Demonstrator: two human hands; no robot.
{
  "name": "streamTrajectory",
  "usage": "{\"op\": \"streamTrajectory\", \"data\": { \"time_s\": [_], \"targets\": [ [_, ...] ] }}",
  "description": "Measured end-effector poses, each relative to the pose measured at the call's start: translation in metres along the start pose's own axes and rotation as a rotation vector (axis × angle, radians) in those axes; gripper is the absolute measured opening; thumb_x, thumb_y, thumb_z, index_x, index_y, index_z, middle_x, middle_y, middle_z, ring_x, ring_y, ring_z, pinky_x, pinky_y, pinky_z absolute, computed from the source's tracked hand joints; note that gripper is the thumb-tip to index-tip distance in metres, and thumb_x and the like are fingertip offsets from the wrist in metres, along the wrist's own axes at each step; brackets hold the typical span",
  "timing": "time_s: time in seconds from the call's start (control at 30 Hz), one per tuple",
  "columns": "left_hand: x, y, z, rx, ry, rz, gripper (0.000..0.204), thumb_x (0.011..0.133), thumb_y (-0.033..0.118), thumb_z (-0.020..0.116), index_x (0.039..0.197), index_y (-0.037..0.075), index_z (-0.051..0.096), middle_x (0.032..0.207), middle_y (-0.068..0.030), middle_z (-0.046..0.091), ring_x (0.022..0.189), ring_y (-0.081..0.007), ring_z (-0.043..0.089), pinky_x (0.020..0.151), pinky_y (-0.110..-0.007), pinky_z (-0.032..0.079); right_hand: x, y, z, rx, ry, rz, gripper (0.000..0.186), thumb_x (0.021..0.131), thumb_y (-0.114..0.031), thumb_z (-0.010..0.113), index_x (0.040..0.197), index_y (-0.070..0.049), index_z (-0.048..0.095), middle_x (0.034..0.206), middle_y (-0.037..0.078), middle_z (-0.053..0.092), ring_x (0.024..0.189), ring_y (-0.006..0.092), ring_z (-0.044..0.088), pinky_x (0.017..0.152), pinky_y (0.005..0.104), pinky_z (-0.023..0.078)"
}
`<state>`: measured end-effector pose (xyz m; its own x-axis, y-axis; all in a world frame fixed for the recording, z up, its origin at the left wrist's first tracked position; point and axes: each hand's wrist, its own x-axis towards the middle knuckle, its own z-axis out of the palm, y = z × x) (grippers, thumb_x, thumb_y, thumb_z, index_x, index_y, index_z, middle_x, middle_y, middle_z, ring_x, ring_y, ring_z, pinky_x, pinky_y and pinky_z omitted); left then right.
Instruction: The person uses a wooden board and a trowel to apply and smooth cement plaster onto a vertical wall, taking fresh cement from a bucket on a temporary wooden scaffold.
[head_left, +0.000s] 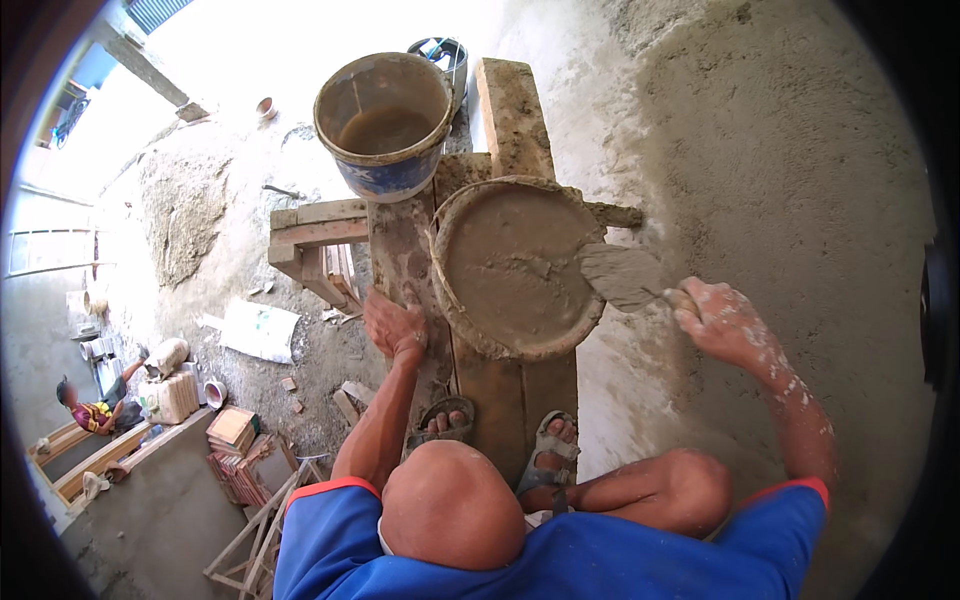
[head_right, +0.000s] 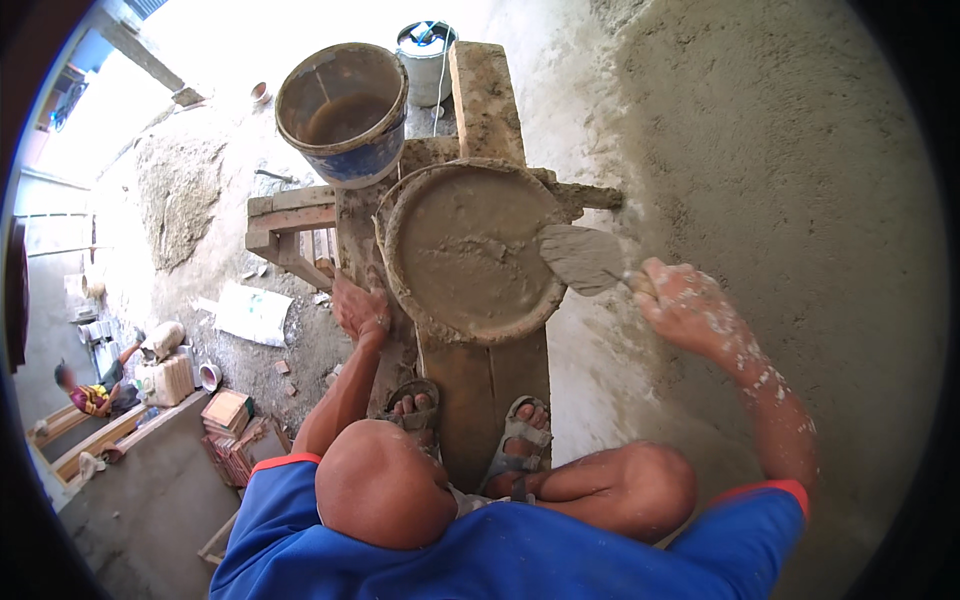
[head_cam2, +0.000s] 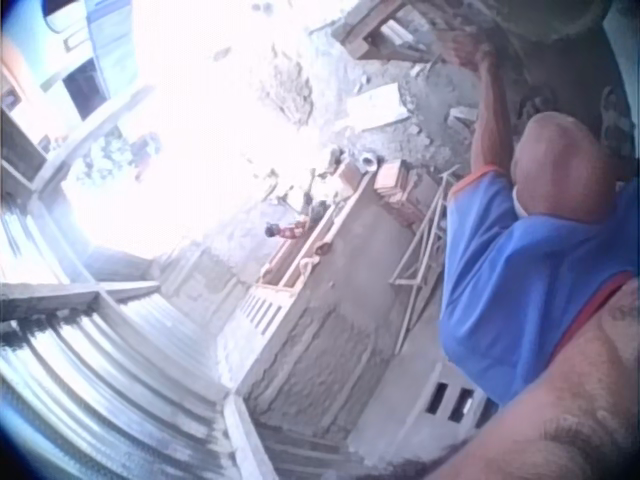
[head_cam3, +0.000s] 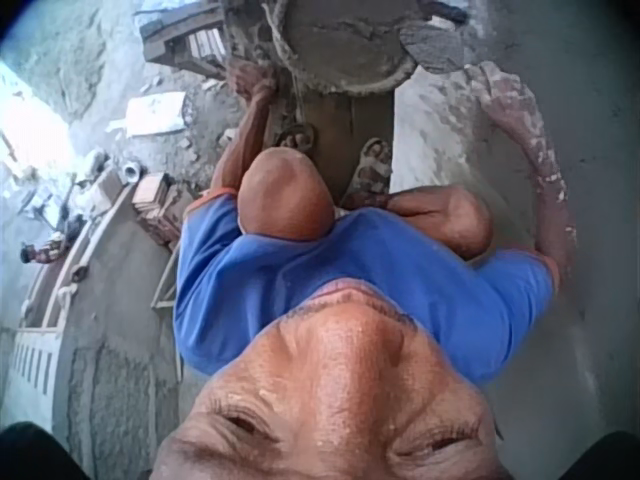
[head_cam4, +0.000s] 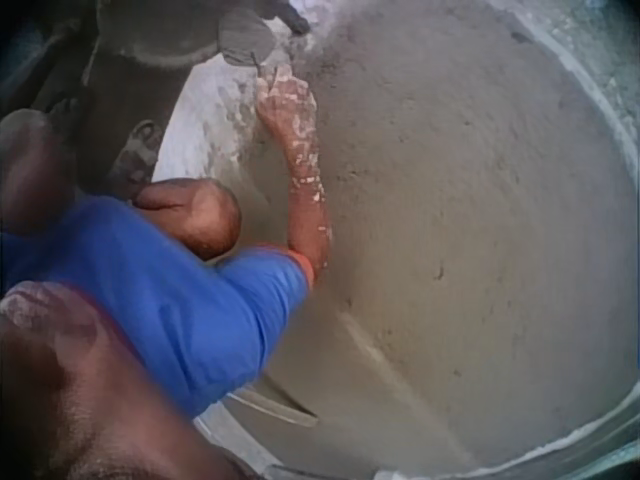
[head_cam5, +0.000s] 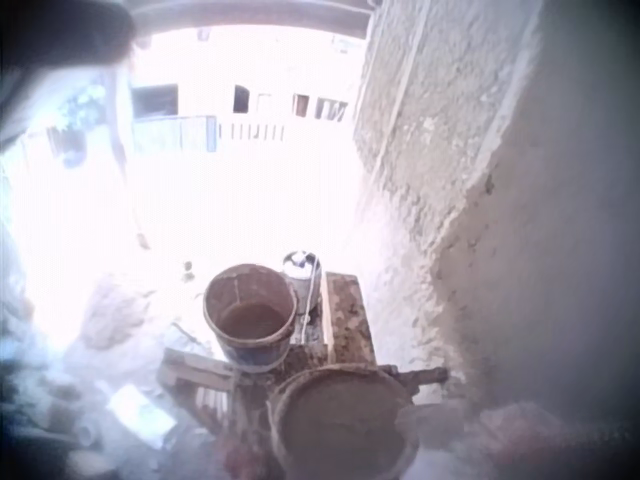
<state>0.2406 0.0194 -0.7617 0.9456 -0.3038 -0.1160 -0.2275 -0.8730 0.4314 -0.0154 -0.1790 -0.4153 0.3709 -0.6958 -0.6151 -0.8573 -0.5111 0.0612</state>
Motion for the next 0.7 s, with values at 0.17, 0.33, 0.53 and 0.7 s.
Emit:
{"op": "streamTrajectory", "data": {
  "time_s": [0.17, 0.33, 0.53, 0.7],
  "targets": [
    [0.000, 0.001, 0.002, -0.015, -0.073, -0.019, 0.074, 0.066, 0.021, 0.069, 0.132, 0.003, 0.040, 0.118, -0.0173, 0.053, 0.115, -0.0334, 0.049, 0.098, -0.040, 0.037, 0.065, -0.027, 0.052, 0.128, 0.089, -0.154, 0.032, 0.087, -0.027, 0.053, 0.106, -0.002, 0.056, 0.092, 0.025, 0.062, 0.090, 0.0431, 0.059, 0.080, 0.0490, 0.045],
    [-0.001, -0.001, 0.002, 0.032, -0.002, 0.029, 0.073, 0.066, 0.021, 0.068, 0.131, 0.003, 0.040, 0.118, -0.0168, 0.053, 0.115, -0.0335, 0.049, 0.098, -0.040, 0.038, 0.072, -0.021, 0.088, 0.362, 0.257, -0.288, 0.031, 0.087, -0.026, 0.050, 0.104, 0.001, 0.053, 0.086, 0.027, 0.063, 0.081, 0.0441, 0.060, 0.074, 0.0494, 0.047],
    [0.002, 0.002, 0.002, -0.019, -0.069, -0.031, 0.071, 0.067, 0.019, 0.067, 0.131, 0.004, 0.041, 0.118, -0.0173, 0.054, 0.116, -0.0336, 0.048, 0.099, -0.041, 0.037, 0.059, 0.004, 0.129, 0.448, 0.348, -0.285, 0.036, 0.088, -0.031, 0.058, 0.105, 0.000, 0.050, 0.079, 0.024, 0.062, 0.076, 0.0423, 0.062, 0.066, 0.0498, 0.048],
    [-0.006, 0.004, -0.008, -0.024, -0.085, -0.020, 0.068, 0.066, 0.017, 0.067, 0.128, 0.003, 0.043, 0.118, -0.0180, 0.054, 0.113, -0.0347, 0.050, 0.096, -0.041, 0.039, 0.053, 0.000, 0.123, 0.407, 0.349, -0.293, 0.031, 0.090, -0.029, 0.055, 0.104, -0.002, 0.051, 0.075, 0.024, 0.062, 0.074, 0.0436, 0.061, 0.065, 0.0491, 0.048]
  ]
}}
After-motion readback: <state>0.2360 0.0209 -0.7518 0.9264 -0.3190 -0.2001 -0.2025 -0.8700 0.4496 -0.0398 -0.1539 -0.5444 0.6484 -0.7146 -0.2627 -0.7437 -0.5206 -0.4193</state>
